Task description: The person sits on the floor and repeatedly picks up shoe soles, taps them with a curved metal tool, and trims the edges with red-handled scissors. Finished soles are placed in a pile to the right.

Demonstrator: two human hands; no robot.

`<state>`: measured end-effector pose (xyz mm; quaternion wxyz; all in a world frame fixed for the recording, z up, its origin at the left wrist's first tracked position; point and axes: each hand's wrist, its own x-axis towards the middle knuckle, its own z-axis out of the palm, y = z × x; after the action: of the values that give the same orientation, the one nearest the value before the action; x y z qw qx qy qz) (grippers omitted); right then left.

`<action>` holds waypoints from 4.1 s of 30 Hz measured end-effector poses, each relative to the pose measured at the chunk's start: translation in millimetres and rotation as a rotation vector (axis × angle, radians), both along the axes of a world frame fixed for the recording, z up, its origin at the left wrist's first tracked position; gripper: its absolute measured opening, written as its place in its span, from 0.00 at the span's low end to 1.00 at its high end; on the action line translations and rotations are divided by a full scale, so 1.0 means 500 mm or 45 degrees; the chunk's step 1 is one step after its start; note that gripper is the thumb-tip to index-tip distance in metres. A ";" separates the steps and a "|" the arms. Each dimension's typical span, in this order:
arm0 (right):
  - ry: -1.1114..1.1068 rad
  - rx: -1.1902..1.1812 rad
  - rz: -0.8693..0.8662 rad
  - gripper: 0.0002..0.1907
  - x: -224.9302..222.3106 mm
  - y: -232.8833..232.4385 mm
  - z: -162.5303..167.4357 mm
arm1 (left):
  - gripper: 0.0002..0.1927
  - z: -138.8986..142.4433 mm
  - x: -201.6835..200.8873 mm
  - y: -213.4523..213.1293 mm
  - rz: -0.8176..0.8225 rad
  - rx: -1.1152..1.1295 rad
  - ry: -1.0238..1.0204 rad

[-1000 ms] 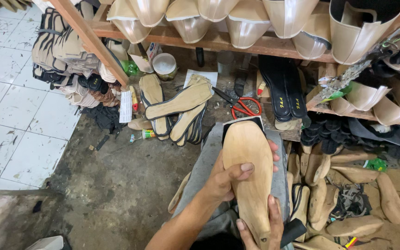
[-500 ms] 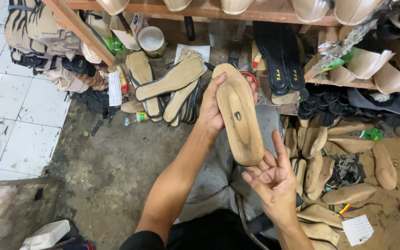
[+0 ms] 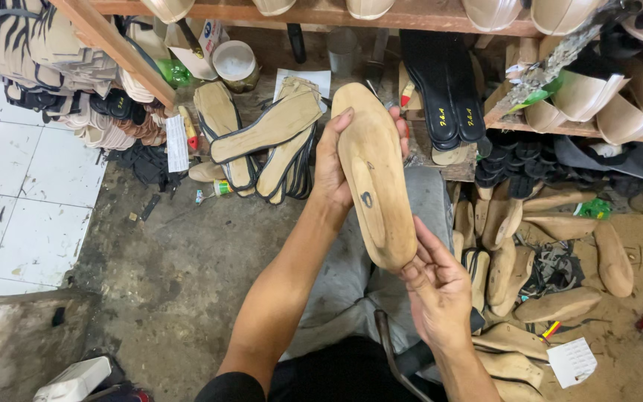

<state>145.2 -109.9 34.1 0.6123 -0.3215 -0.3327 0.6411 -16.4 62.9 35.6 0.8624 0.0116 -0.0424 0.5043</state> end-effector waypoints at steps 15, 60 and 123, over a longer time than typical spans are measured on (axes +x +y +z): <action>-0.185 -0.166 0.343 0.55 0.024 -0.002 -0.054 | 0.38 0.022 -0.008 -0.091 0.263 0.346 0.727; -1.730 0.042 0.190 0.23 0.040 0.441 -0.126 | 0.13 -0.086 -0.079 -0.241 0.439 -0.191 1.366; -1.840 0.230 0.507 0.15 0.131 0.073 0.135 | 0.14 0.120 -0.102 -0.180 -0.092 1.178 1.836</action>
<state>210.7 -73.4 101.6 0.1382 -0.5443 -0.7547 0.3392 -67.6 -27.2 95.5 0.6026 0.6788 0.3145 0.2779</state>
